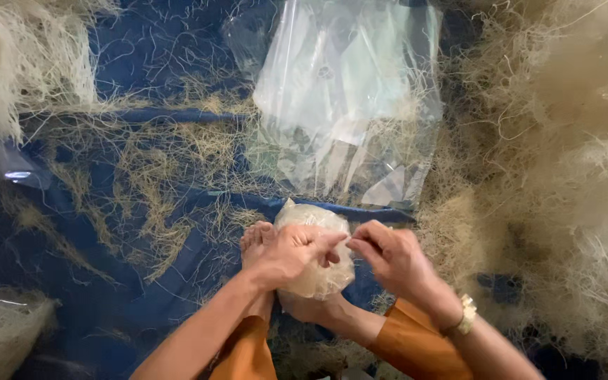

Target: The person sits on a blue tarp and packs loose, white fibrous material into clear plastic bags. They gather the material by hand, place it into the bags, and fold the tops to secure the contents.

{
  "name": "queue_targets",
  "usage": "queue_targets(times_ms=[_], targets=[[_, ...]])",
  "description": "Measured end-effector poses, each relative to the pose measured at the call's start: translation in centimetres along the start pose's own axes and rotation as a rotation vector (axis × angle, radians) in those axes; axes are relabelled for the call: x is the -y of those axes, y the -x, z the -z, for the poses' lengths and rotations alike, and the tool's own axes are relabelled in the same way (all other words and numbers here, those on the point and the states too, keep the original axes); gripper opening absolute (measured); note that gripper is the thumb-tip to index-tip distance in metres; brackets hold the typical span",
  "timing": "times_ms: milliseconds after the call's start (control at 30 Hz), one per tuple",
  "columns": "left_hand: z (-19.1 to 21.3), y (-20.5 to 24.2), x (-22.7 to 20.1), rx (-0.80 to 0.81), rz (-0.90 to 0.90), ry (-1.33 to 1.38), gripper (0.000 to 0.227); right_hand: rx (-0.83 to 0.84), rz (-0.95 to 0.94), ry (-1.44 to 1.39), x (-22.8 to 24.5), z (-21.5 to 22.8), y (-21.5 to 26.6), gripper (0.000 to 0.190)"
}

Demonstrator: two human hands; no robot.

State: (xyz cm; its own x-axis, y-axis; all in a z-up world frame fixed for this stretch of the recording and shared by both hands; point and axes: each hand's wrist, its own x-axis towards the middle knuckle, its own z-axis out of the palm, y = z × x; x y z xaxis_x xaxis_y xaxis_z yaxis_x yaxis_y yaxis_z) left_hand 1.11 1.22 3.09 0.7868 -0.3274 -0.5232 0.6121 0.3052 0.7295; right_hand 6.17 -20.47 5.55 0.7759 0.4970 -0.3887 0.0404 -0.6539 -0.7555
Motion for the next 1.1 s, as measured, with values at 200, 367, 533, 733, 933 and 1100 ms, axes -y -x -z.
queue_targets(times_ms=[200,367,533,733,933,1100], targets=[[1.0,0.1,-1.0,0.077,-0.021,-0.039,0.017,-0.209,-0.430,-0.654,6.0,-5.7,3.7,0.005],[2.1,0.0,0.6,0.020,-0.116,-0.100,0.016,-0.580,0.128,0.010,2.5,-8.6,3.2,0.015],[4.1,0.8,0.4,0.156,-0.161,-0.149,0.028,-0.050,0.285,-0.670,1.9,-5.3,0.7,0.056],[5.7,3.0,-0.9,0.088,-0.148,-0.145,0.030,-0.134,0.348,-0.242,2.4,-7.6,-1.7,0.038],[6.4,4.0,0.3,-0.089,-0.314,-0.790,0.042,-0.227,0.615,-0.042,1.2,-9.2,-3.7,0.041],[6.2,3.7,1.7,-0.178,-0.333,-0.865,0.037,-0.250,0.648,0.060,2.5,-8.6,-4.0,0.028]])
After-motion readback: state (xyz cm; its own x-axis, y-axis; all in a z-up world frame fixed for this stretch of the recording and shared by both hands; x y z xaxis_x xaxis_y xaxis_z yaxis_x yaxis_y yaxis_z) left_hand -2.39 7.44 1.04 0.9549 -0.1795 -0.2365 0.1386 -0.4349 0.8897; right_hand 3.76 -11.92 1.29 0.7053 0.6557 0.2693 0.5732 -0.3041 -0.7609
